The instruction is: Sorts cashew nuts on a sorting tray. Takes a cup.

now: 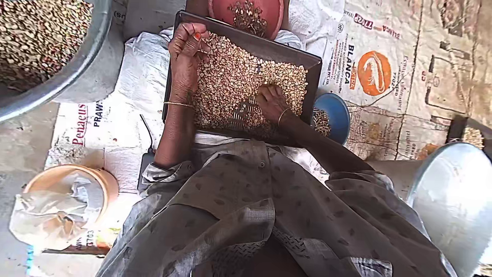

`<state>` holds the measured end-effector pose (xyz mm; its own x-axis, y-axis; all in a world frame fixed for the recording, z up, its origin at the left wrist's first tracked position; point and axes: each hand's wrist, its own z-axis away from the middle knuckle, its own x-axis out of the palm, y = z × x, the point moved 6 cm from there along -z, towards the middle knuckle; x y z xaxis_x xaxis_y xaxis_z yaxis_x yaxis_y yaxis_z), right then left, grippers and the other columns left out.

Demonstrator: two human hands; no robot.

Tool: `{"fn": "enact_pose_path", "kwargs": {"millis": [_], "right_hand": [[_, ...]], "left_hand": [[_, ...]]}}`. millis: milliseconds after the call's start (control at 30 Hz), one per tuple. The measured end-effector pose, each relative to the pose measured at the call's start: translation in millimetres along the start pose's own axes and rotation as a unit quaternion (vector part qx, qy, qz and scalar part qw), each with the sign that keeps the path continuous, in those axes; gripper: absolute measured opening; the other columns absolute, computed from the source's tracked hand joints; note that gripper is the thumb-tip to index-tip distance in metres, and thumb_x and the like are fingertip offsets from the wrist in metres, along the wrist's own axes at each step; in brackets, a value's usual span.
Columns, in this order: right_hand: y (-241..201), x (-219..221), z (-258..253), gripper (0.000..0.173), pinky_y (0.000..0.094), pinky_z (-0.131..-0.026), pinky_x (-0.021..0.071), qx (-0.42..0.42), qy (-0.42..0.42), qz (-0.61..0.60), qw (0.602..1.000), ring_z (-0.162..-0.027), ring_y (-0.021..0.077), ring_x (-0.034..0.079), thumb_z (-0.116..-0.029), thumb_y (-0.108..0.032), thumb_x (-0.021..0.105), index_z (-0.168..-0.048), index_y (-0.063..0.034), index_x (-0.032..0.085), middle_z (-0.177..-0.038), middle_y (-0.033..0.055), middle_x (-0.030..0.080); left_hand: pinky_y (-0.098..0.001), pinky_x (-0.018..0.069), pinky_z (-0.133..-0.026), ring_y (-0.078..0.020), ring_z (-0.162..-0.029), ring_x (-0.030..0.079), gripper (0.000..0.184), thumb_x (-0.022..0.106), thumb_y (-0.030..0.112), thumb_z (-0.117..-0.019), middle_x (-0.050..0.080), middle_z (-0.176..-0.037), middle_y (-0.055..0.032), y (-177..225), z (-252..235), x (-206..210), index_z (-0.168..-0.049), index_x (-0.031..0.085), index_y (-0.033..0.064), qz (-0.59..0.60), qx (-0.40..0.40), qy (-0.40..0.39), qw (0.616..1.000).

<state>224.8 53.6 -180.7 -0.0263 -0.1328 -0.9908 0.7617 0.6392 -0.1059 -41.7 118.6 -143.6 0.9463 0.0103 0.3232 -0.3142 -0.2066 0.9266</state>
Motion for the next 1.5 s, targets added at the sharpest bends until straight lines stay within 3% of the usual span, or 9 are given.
{"fn": "enact_pose_path", "kwargs": {"millis": [233,367,467,733,833,1067,1233,1400,1500], "right_hand": [[68.8,-57.1,-4.3,0.041,0.063,-0.111,0.0337,0.345,0.061,0.012,0.936,-0.14,0.0454,0.044,-0.099,-0.007,0.051,-0.138,0.0008,0.059,-0.151,0.0244,0.049],[17.7,-55.1,-41.5,0.028,0.0521,-0.113,0.0416,0.146,0.107,-0.13,0.975,-0.138,0.038,0.051,-0.0971,-0.011,0.062,-0.122,0.0002,0.069,-0.147,0.0215,0.055],[-20.0,-23.6,-72.1,0.028,0.0614,-0.122,0.0234,0.021,-0.032,-0.138,0.99,-0.149,0.0373,0.038,-0.0935,-0.013,0.069,-0.121,-0.0105,0.073,-0.147,0.0148,0.057],[75.6,-53.0,-10.1,0.026,0.0608,-0.105,0.0452,0.205,-0.039,-0.181,0.961,-0.12,0.0431,0.063,-0.0979,-0.01,0.064,-0.119,0.0036,0.07,-0.123,0.0269,0.067],[64.6,-59.5,13.9,0.017,0.0407,-0.074,0.0542,0.171,-0.035,-0.304,0.937,-0.078,0.0205,0.065,-0.0976,-0.011,0.065,-0.109,0.0001,0.071,-0.094,0.0147,0.07],[1.2,-55.8,-59.4,0.02,0.0427,-0.107,0.0505,0.045,0.104,-0.269,0.956,-0.128,0.0309,0.061,-0.0969,-0.009,0.064,-0.112,0.001,0.073,-0.136,0.0195,0.063],[-34.7,-17.8,-102.8,0.029,0.064,-0.121,0.0191,-0.001,-0.034,-0.183,0.983,-0.152,0.0344,0.032,-0.0899,-0.021,0.075,-0.119,-0.0198,0.077,-0.154,0.0101,0.051],[46.6,-34.0,-61.6,0.027,0.062,-0.105,0.0449,0.194,-0.031,-0.18,0.964,-0.124,0.0426,0.06,-0.0907,-0.008,0.072,-0.117,-0.0014,0.073,-0.127,0.0244,0.065],[54.0,-44.1,-28.8,0.018,0.0432,-0.078,0.055,0.167,-0.058,-0.317,0.932,-0.086,0.0235,0.069,-0.0975,-0.006,0.064,-0.113,-0.0006,0.072,-0.101,0.0158,0.073]], "left_hand": [[-0.0279,0.0568,-0.081,-0.0096,-0.092,0.066,0.032,0.049,0.016,-0.1039,0.065,-0.116,-0.0075,2.3,4.3,20.8,-0.128,0.057,-0.0035,-0.188,0.02,-0.095,0.977],[-0.0308,0.0541,-0.088,-0.0165,-0.099,0.065,0.037,0.051,0.024,-0.1032,0.066,-0.119,-0.0163,-5.7,10.2,37.3,-0.127,0.063,-0.0028,-0.34,0.073,-0.157,0.924],[-0.0458,0.0521,-0.099,-0.0346,-0.108,0.067,0.034,0.051,0.016,-0.1015,0.066,-0.119,-0.0249,-7.3,16.0,47.1,-0.122,0.067,-0.0057,-0.433,0.107,-0.198,0.873],[-0.0591,0.0417,-0.108,-0.0461,-0.122,0.059,0.024,0.053,0.004,-0.0989,0.065,-0.124,-0.0277,-12.6,10.8,42.2,-0.109,0.071,-0.0073,-0.539,0.071,-0.173,0.821],[-0.06,0.0435,-0.106,-0.0475,-0.12,0.059,0.023,0.052,0.003,-0.0995,0.064,-0.123,-0.0287,-13.3,9.5,43.6,-0.108,0.07,-0.0083,-0.539,0.059,-0.181,0.821],[-0.0583,0.042,-0.108,-0.0459,-0.123,0.058,0.023,0.052,0.003,-0.0992,0.064,-0.125,-0.0272,-12.9,10.4,41.0,-0.107,0.071,-0.0078,-0.532,0.067,-0.173,0.826],[-0.0622,0.0406,-0.105,-0.0446,-0.121,0.059,0.025,0.05,0.003,-0.0988,0.063,-0.126,-0.0264,-8.0,7.5,34.6,-0.109,0.071,-0.0058,-0.552,0.05,-0.125,0.823],[-0.068,0.0327,-0.107,-0.0473,-0.128,0.051,0.023,0.052,0.003,-0.0981,0.06,-0.131,-0.0257,-8.6,7.1,30.4,-0.108,0.072,-0.0021,-0.594,0.006,-0.104,0.797],[-0.0676,0.0338,-0.107,-0.0479,-0.129,0.051,0.022,0.053,0.002,-0.0974,0.06,-0.13,-0.0268,-8.9,4.3,31.8,-0.109,0.072,-0.0028,-0.593,0.001,-0.106,0.798]]}}
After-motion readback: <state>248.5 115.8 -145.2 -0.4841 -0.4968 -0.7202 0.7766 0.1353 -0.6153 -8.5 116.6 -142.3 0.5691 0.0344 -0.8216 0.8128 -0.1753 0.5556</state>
